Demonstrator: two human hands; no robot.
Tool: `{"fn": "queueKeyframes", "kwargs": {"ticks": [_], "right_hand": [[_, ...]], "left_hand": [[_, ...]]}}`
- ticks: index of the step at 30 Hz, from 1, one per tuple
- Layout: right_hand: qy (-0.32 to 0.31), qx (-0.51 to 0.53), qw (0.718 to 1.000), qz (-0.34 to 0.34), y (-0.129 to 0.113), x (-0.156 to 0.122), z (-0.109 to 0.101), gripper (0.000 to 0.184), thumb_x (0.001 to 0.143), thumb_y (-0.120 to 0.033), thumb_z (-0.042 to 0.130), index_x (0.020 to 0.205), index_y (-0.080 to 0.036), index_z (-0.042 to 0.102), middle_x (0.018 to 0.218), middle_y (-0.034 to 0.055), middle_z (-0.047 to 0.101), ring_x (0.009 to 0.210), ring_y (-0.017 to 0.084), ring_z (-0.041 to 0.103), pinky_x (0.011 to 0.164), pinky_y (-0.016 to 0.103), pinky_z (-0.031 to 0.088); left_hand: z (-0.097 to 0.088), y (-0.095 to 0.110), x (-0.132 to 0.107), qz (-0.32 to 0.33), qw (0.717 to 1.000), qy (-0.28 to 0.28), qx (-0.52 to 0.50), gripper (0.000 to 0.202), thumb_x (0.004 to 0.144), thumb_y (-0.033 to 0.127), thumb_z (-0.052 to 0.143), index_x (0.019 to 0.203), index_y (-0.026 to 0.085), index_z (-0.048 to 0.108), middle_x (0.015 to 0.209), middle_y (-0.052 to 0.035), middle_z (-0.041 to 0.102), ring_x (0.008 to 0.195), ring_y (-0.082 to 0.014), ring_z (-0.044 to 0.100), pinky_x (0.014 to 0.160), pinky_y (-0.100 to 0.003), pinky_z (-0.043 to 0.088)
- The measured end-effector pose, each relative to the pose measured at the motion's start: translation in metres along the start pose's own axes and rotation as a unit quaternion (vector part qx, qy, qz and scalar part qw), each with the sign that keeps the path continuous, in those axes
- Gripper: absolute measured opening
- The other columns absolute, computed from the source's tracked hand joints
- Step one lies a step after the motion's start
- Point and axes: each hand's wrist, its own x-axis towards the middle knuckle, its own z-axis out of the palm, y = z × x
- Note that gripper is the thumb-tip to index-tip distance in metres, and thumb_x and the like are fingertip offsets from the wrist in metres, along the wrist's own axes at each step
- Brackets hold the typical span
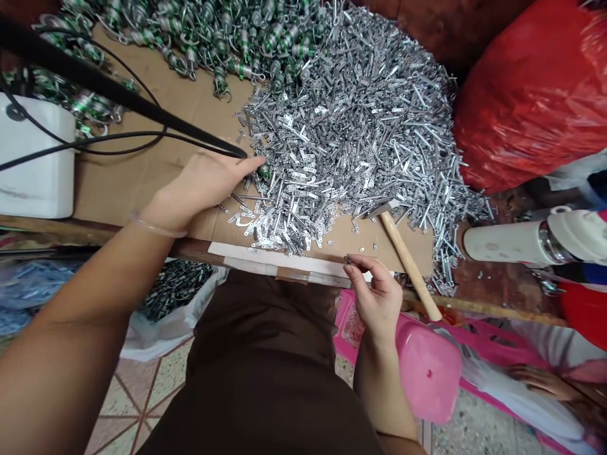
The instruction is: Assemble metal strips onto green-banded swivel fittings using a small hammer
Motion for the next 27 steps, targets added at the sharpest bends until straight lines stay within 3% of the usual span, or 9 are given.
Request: {"fn": "queueKeyframes", "kwargs": {"ticks": [2, 4, 8, 13, 19, 22, 27], "right_hand": [[0.003, -0.006, 1.000, 0.003, 0.001, -0.001, -0.001, 0.008, 0.079, -0.027, 0.061, 0.083, -0.023, 0.067, 0.080, 0.0021, 0.069, 0.080, 0.017, 0.063, 0.071, 0.031, 0.051], [0.001, -0.006, 1.000, -0.003, 0.001, 0.000, -0.001, 0.008, 0.079, -0.025, 0.061, 0.083, -0.023, 0.067, 0.080, 0.0016, 0.069, 0.079, 0.016, 0.063, 0.071, 0.030, 0.051], [-0.005, 0.006, 0.999, -0.032, -0.009, 0.005, 0.004, 0.008, 0.080, -0.024, 0.060, 0.083, -0.023, 0.067, 0.078, 0.0008, 0.069, 0.076, 0.015, 0.063, 0.069, 0.029, 0.052], [-0.027, 0.020, 0.991, -0.129, -0.029, 0.005, 0.007, 0.007, 0.081, -0.021, 0.060, 0.082, -0.023, 0.067, 0.075, 0.0001, 0.067, 0.072, 0.014, 0.061, 0.065, 0.028, 0.051], [-0.101, -0.063, 0.957, -0.263, -0.036, -0.002, 0.003, 0.013, 0.083, -0.017, 0.057, 0.091, -0.022, 0.066, 0.077, 0.0020, 0.066, 0.072, 0.014, 0.057, 0.065, 0.028, 0.047], [-0.135, -0.085, 0.950, -0.267, -0.034, -0.005, 0.001, 0.013, 0.084, -0.017, 0.056, 0.093, -0.021, 0.065, 0.080, 0.0027, 0.066, 0.074, 0.014, 0.056, 0.068, 0.028, 0.047], [-0.187, -0.017, 0.956, -0.225, -0.029, -0.004, -0.006, 0.011, 0.083, -0.015, 0.058, 0.090, -0.019, 0.065, 0.082, 0.0032, 0.065, 0.078, 0.013, 0.057, 0.071, 0.027, 0.048]], "left_hand": [[-0.014, 0.018, -0.010, 0.018, 0.997, -0.055, 0.044, 0.031, 0.090, 0.021, 0.039, 0.112, 0.013, 0.059, 0.090, -0.0045, 0.063, 0.093, -0.0185, 0.058, 0.089, -0.039, 0.046], [-0.025, 0.041, -0.028, 0.006, 0.998, -0.036, 0.045, 0.028, 0.090, 0.022, 0.042, 0.112, 0.015, 0.059, 0.099, -0.0056, 0.060, 0.096, -0.0183, 0.056, 0.091, -0.041, 0.045], [-0.024, 0.091, -0.064, -0.003, 0.992, 0.010, -0.125, 0.011, 0.080, 0.021, 0.062, 0.090, 0.021, 0.063, 0.100, -0.0018, 0.060, 0.089, -0.0124, 0.058, 0.084, -0.027, 0.050], [-0.006, 0.135, -0.085, -0.043, 0.947, 0.020, -0.318, 0.012, 0.074, 0.010, 0.065, 0.080, 0.018, 0.058, 0.087, -0.0008, 0.061, 0.080, -0.0089, 0.061, 0.072, -0.019, 0.052], [-0.001, 0.149, -0.091, -0.072, 0.932, -0.014, -0.354, 0.012, 0.078, 0.010, 0.061, 0.086, 0.019, 0.061, 0.086, -0.0017, 0.062, 0.082, -0.0107, 0.060, 0.076, -0.023, 0.051], [0.001, 0.151, -0.093, -0.085, 0.927, -0.013, -0.365, 0.012, 0.077, 0.010, 0.062, 0.087, 0.018, 0.062, 0.085, -0.0016, 0.061, 0.082, -0.0106, 0.059, 0.076, -0.022, 0.051], [0.001, 0.156, -0.092, -0.088, 0.914, -0.030, -0.395, 0.017, 0.078, 0.012, 0.061, 0.093, 0.020, 0.064, 0.085, -0.0016, 0.058, 0.076, -0.0085, 0.058, 0.068, -0.019, 0.050]]}}
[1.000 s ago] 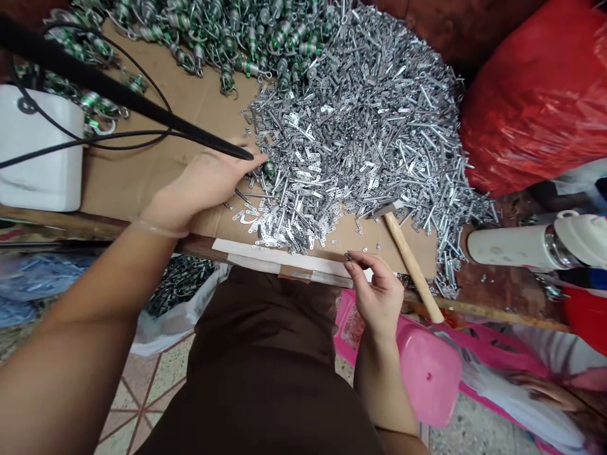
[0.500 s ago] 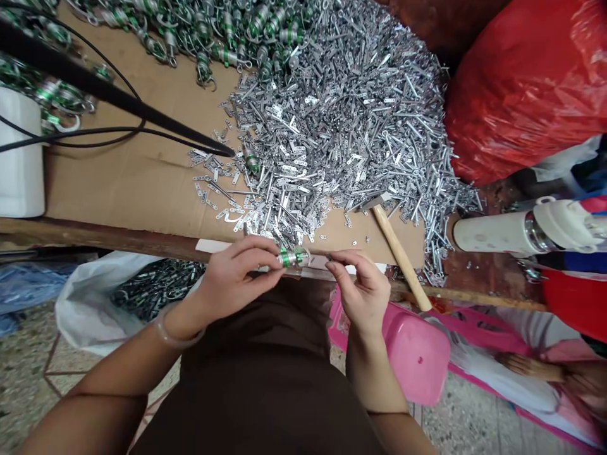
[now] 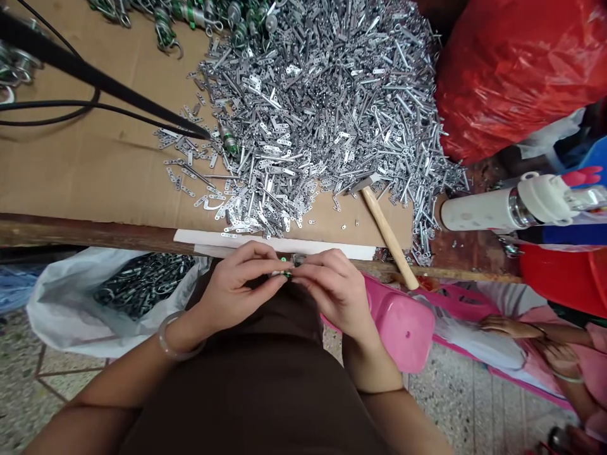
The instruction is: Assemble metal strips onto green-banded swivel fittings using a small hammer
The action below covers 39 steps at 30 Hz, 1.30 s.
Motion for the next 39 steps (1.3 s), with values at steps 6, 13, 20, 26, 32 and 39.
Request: {"fn": "queueKeyframes", "kwargs": {"ticks": [6, 13, 20, 26, 32, 39], "right_hand": [[0.022, 0.126, 0.983, 0.132, 0.012, -0.008, 0.000, 0.017, 0.078, -0.027, 0.065, 0.094, -0.024, 0.063, 0.090, 0.0026, 0.064, 0.084, 0.016, 0.060, 0.075, 0.029, 0.050], [0.121, 0.006, 0.988, 0.095, 0.006, -0.012, 0.020, 0.006, 0.082, -0.018, 0.058, 0.081, -0.023, 0.062, 0.078, 0.0007, 0.062, 0.077, 0.015, 0.057, 0.071, 0.030, 0.047], [0.120, -0.083, 0.989, -0.013, 0.007, -0.011, 0.031, 0.007, 0.087, -0.016, 0.051, 0.091, -0.021, 0.054, 0.079, 0.0023, 0.063, 0.075, 0.015, 0.056, 0.069, 0.029, 0.044], [0.081, -0.084, 0.993, 0.013, 0.007, -0.009, 0.026, 0.007, 0.087, -0.019, 0.052, 0.093, -0.021, 0.055, 0.078, 0.0025, 0.063, 0.076, 0.015, 0.054, 0.070, 0.028, 0.043], [0.085, -0.097, 0.991, 0.033, 0.001, -0.018, 0.033, 0.009, 0.090, -0.020, 0.046, 0.086, -0.021, 0.053, 0.077, 0.0026, 0.061, 0.073, 0.015, 0.051, 0.068, 0.029, 0.040], [0.004, 0.005, 0.984, 0.178, 0.006, -0.020, 0.040, 0.014, 0.089, -0.021, 0.046, 0.078, -0.020, 0.054, 0.077, 0.0009, 0.062, 0.076, 0.015, 0.053, 0.071, 0.029, 0.037]], "left_hand": [[0.003, 0.002, 0.001, -0.138, 0.984, 0.007, -0.111, 0.008, 0.076, 0.019, 0.062, 0.081, 0.020, 0.068, 0.080, -0.0012, 0.057, 0.069, -0.0077, 0.057, 0.051, -0.012, 0.047], [0.011, -0.005, -0.003, -0.244, 0.952, 0.056, -0.178, 0.008, 0.071, 0.023, 0.066, 0.076, 0.019, 0.070, 0.080, -0.0010, 0.056, 0.070, -0.0088, 0.058, 0.056, -0.014, 0.052], [0.013, -0.004, -0.004, -0.258, 0.955, 0.057, -0.133, 0.008, 0.070, 0.023, 0.066, 0.076, 0.019, 0.070, 0.078, -0.0017, 0.056, 0.074, -0.0101, 0.057, 0.058, -0.014, 0.051], [0.012, -0.001, -0.005, -0.246, 0.961, 0.029, -0.122, 0.009, 0.072, 0.025, 0.064, 0.076, 0.020, 0.070, 0.078, -0.0013, 0.053, 0.069, -0.0097, 0.055, 0.045, -0.012, 0.044], [0.009, -0.004, -0.010, -0.130, 0.991, 0.012, -0.033, 0.008, 0.076, 0.019, 0.060, 0.078, 0.020, 0.068, 0.076, -0.0002, 0.057, 0.071, -0.0093, 0.057, 0.064, -0.019, 0.050], [0.011, -0.026, -0.026, 0.114, 0.967, 0.022, 0.227, 0.018, 0.080, 0.015, 0.060, 0.094, 0.024, 0.064, 0.089, -0.0017, 0.066, 0.088, -0.0143, 0.061, 0.086, -0.032, 0.050]]}}
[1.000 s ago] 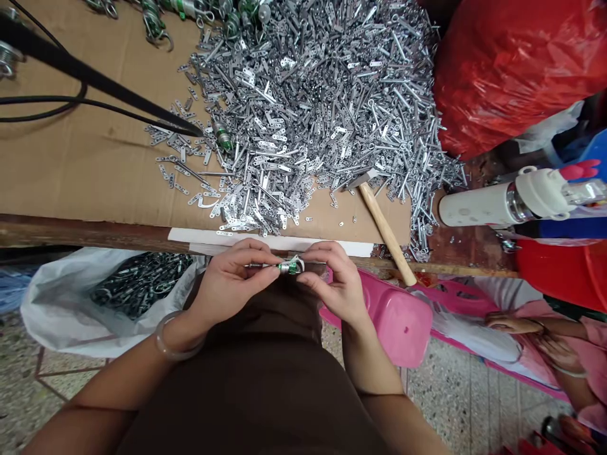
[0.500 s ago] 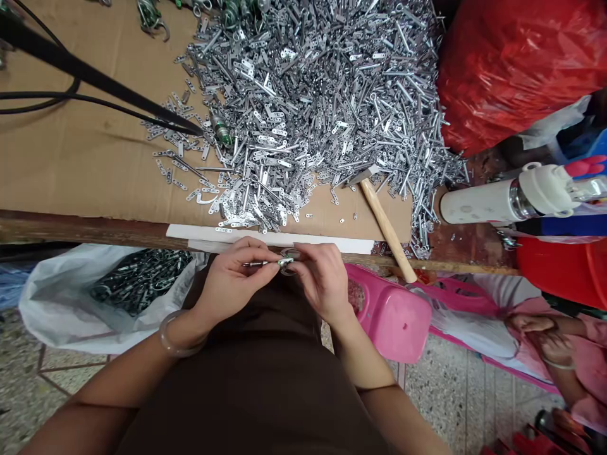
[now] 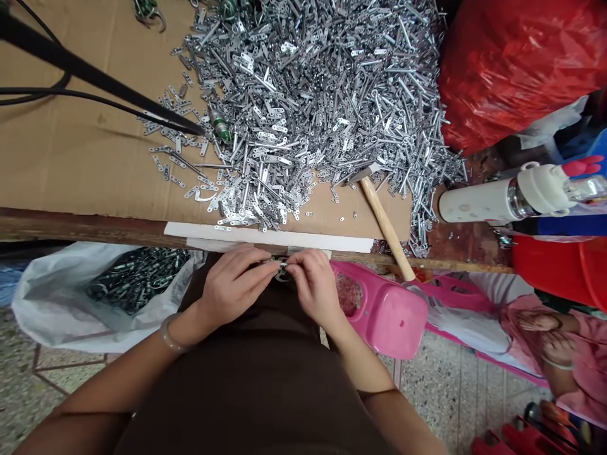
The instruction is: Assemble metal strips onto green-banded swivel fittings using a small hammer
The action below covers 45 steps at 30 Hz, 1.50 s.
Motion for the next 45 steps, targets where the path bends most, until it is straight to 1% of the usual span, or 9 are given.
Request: {"fn": "queueKeyframes", "kwargs": {"ticks": [3, 6, 10, 13, 18, 21, 26, 35, 45], "right_hand": [[-0.033, 0.012, 0.997, 0.073, 0.000, 0.005, 0.002, 0.016, 0.088, -0.022, 0.048, 0.075, -0.020, 0.056, 0.075, -0.0011, 0.062, 0.076, 0.014, 0.053, 0.075, 0.030, 0.033], [-0.028, -0.047, 0.992, 0.110, 0.001, 0.007, 0.005, 0.017, 0.088, -0.026, 0.049, 0.076, -0.020, 0.060, 0.079, -0.0005, 0.063, 0.080, 0.016, 0.050, 0.076, 0.033, 0.028], [0.006, -0.119, 0.986, 0.121, 0.007, 0.016, 0.003, 0.019, 0.084, -0.039, 0.055, 0.084, -0.022, 0.063, 0.089, 0.0018, 0.060, 0.089, 0.020, 0.046, 0.076, 0.034, 0.026], [-0.027, -0.108, 0.987, 0.112, 0.009, 0.027, -0.005, 0.023, 0.079, -0.045, 0.059, 0.083, -0.022, 0.062, 0.090, 0.0016, 0.058, 0.088, 0.020, 0.046, 0.074, 0.033, 0.028], [-0.071, -0.092, 0.991, 0.073, 0.004, 0.027, -0.014, 0.016, 0.084, -0.036, 0.056, 0.080, -0.023, 0.064, 0.086, 0.0002, 0.064, 0.084, 0.018, 0.050, 0.073, 0.033, 0.028], [-0.055, -0.062, 0.993, 0.080, 0.005, 0.017, -0.013, 0.014, 0.084, -0.035, 0.057, 0.086, -0.024, 0.065, 0.090, -0.0003, 0.066, 0.087, 0.017, 0.054, 0.077, 0.032, 0.030], [-0.012, -0.067, 0.993, 0.096, 0.004, 0.007, -0.006, 0.015, 0.084, -0.030, 0.055, 0.076, -0.022, 0.065, 0.081, 0.0007, 0.068, 0.079, 0.017, 0.055, 0.076, 0.032, 0.032], [0.011, 0.071, 0.958, 0.279, -0.006, 0.005, 0.000, 0.017, 0.078, -0.034, 0.056, 0.070, -0.020, 0.063, 0.059, -0.0029, 0.061, 0.052, 0.012, 0.050, 0.056, 0.025, 0.038], [0.042, 0.185, 0.925, 0.328, -0.009, -0.005, 0.009, 0.020, 0.075, -0.037, 0.057, 0.071, -0.017, 0.059, 0.062, -0.0009, 0.060, 0.052, 0.010, 0.046, 0.052, 0.023, 0.038]], "left_hand": [[0.006, -0.012, -0.006, 0.093, 0.993, -0.025, 0.074, 0.022, 0.079, 0.021, 0.063, 0.101, 0.024, 0.062, 0.093, -0.0010, 0.068, 0.095, -0.0173, 0.060, 0.096, -0.041, 0.045], [0.009, -0.016, -0.006, 0.116, 0.981, -0.059, 0.144, 0.026, 0.081, 0.020, 0.061, 0.107, 0.025, 0.059, 0.100, 0.0003, 0.068, 0.099, -0.0184, 0.057, 0.102, -0.045, 0.038], [0.007, -0.007, 0.002, 0.068, 0.977, -0.092, 0.178, 0.025, 0.083, 0.017, 0.057, 0.107, 0.021, 0.060, 0.098, -0.0024, 0.067, 0.098, -0.0217, 0.055, 0.104, -0.051, 0.033], [0.003, 0.003, 0.010, 0.021, 0.977, -0.127, 0.168, 0.022, 0.084, 0.016, 0.053, 0.104, 0.019, 0.061, 0.094, -0.0044, 0.066, 0.096, -0.0236, 0.054, 0.103, -0.056, 0.032], [0.000, 0.008, 0.014, 0.005, 0.976, -0.140, 0.165, 0.021, 0.085, 0.016, 0.051, 0.102, 0.020, 0.062, 0.090, -0.0042, 0.065, 0.092, -0.0238, 0.053, 0.101, -0.057, 0.033], [0.000, 0.009, 0.015, -0.003, 0.977, -0.137, 0.161, 0.023, 0.084, 0.015, 0.050, 0.103, 0.021, 0.062, 0.089, -0.0044, 0.065, 0.091, -0.0246, 0.052, 0.101, -0.059, 0.032], [-0.001, 0.009, 0.019, 0.004, 0.979, -0.139, 0.151, 0.023, 0.083, 0.015, 0.049, 0.100, 0.022, 0.064, 0.087, -0.0049, 0.064, 0.091, -0.0249, 0.052, 0.101, -0.061, 0.031], [-0.009, 0.005, 0.035, 0.083, 0.957, -0.207, 0.186, 0.025, 0.082, 0.012, 0.045, 0.097, 0.016, 0.065, 0.078, -0.0070, 0.061, 0.092, -0.0283, 0.052, 0.099, -0.063, 0.032], [-0.011, 0.002, 0.042, 0.081, 0.959, -0.236, 0.132, 0.023, 0.081, 0.012, 0.045, 0.091, 0.017, 0.066, 0.075, -0.0063, 0.060, 0.086, -0.0266, 0.052, 0.099, -0.064, 0.033]]}}
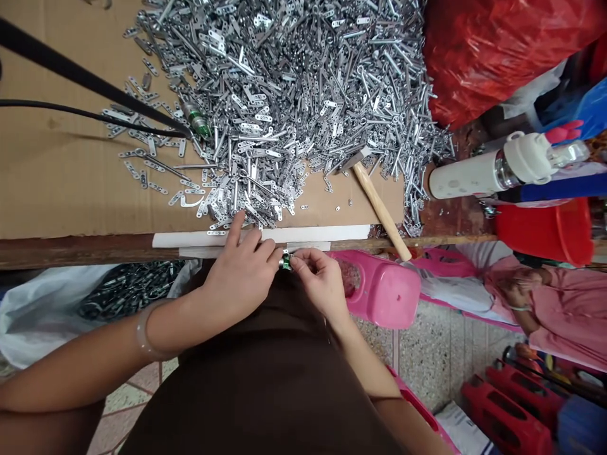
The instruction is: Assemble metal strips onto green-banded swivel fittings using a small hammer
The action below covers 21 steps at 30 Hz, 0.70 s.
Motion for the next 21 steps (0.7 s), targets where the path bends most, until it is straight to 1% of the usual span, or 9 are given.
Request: {"fn": "queueKeyframes", "kwargs": {"ticks": [3, 7, 9, 10, 13, 15, 18, 20, 21], "right_hand": [[-0.008, 0.035, 0.999, 0.007, 0.002, -0.002, 0.002, 0.022, 0.073, -0.038, 0.059, 0.070, -0.017, 0.058, 0.062, -0.0002, 0.060, 0.054, 0.010, 0.047, 0.053, 0.023, 0.040], [-0.028, 0.099, 0.994, 0.041, 0.010, -0.001, 0.010, 0.021, 0.071, -0.038, 0.060, 0.069, -0.018, 0.056, 0.054, -0.0038, 0.054, 0.048, 0.009, 0.045, 0.049, 0.022, 0.039], [-0.026, 0.111, 0.993, 0.038, 0.014, 0.000, 0.014, 0.020, 0.072, -0.038, 0.060, 0.071, -0.018, 0.056, 0.056, -0.0042, 0.054, 0.048, 0.008, 0.046, 0.050, 0.022, 0.040], [-0.023, 0.104, 0.994, 0.024, 0.015, 0.000, 0.015, 0.019, 0.074, -0.038, 0.059, 0.073, -0.019, 0.057, 0.058, -0.0037, 0.056, 0.049, 0.009, 0.048, 0.051, 0.023, 0.042], [-0.012, 0.023, 0.998, -0.049, 0.017, 0.001, 0.011, 0.016, 0.080, -0.035, 0.055, 0.077, -0.020, 0.059, 0.066, -0.0016, 0.062, 0.058, 0.011, 0.055, 0.059, 0.024, 0.046], [-0.024, -0.049, 0.992, -0.113, 0.017, 0.000, 0.001, 0.014, 0.083, -0.032, 0.052, 0.078, -0.021, 0.060, 0.071, -0.0009, 0.065, 0.064, 0.012, 0.058, 0.063, 0.025, 0.047], [-0.079, -0.104, 0.967, -0.218, 0.015, 0.001, -0.017, 0.013, 0.085, -0.026, 0.049, 0.082, -0.022, 0.061, 0.078, -0.0001, 0.067, 0.072, 0.013, 0.061, 0.068, 0.025, 0.048], [-0.103, -0.097, 0.945, -0.295, 0.013, 0.002, -0.026, 0.012, 0.086, -0.021, 0.049, 0.084, -0.022, 0.061, 0.080, 0.0003, 0.068, 0.074, 0.013, 0.062, 0.067, 0.025, 0.049], [-0.103, -0.086, 0.932, -0.335, 0.011, 0.003, -0.029, 0.012, 0.086, -0.018, 0.049, 0.085, -0.023, 0.061, 0.079, 0.0007, 0.068, 0.073, 0.013, 0.062, 0.066, 0.025, 0.049]], "left_hand": [[0.000, 0.002, -0.004, 0.005, 0.999, -0.003, 0.034, 0.025, 0.082, 0.011, 0.043, 0.092, 0.014, 0.066, 0.074, -0.0073, 0.060, 0.084, -0.0265, 0.053, 0.096, -0.063, 0.038], [0.005, 0.002, -0.011, 0.011, 0.998, 0.002, 0.061, 0.031, 0.084, 0.010, 0.037, 0.093, 0.017, 0.065, 0.078, -0.0063, 0.061, 0.084, -0.0239, 0.053, 0.095, -0.059, 0.040], [0.009, -0.001, -0.014, 0.018, 0.998, 0.015, 0.061, 0.030, 0.085, 0.011, 0.037, 0.095, 0.018, 0.064, 0.078, -0.0050, 0.061, 0.085, -0.0227, 0.053, 0.097, -0.057, 0.040], [0.011, -0.003, -0.016, 0.024, 0.998, 0.025, 0.058, 0.030, 0.086, 0.011, 0.037, 0.097, 0.019, 0.064, 0.077, -0.0042, 0.061, 0.085, -0.0220, 0.054, 0.098, -0.057, 0.039], [0.017, -0.009, -0.021, 0.047, 0.996, 0.064, 0.032, 0.025, 0.086, 0.010, 0.042, 0.097, 0.019, 0.063, 0.076, -0.0021, 0.063, 0.082, -0.0193, 0.055, 0.099, -0.054, 0.040], [0.020, -0.010, -0.024, 0.050, 0.994, 0.098, -0.009, 0.019, 0.085, 0.013, 0.049, 0.098, 0.018, 0.062, 0.078, -0.0023, 0.064, 0.081, -0.0180, 0.057, 0.097, -0.050, 0.043], [0.020, -0.008, -0.029, 0.006, 0.984, 0.133, -0.117, 0.023, 0.082, 0.024, 0.060, 0.104, 0.018, 0.060, 0.087, -0.0043, 0.067, 0.085, -0.0179, 0.060, 0.094, -0.045, 0.047], [0.017, -0.005, -0.030, -0.028, 0.968, 0.131, -0.214, 0.026, 0.081, 0.030, 0.061, 0.105, 0.020, 0.061, 0.092, -0.0045, 0.068, 0.087, -0.0174, 0.062, 0.092, -0.040, 0.049], [0.014, -0.003, -0.030, -0.049, 0.956, 0.124, -0.263, 0.026, 0.082, 0.031, 0.061, 0.105, 0.020, 0.062, 0.092, -0.0042, 0.068, 0.087, -0.0165, 0.063, 0.089, -0.036, 0.051]]}}
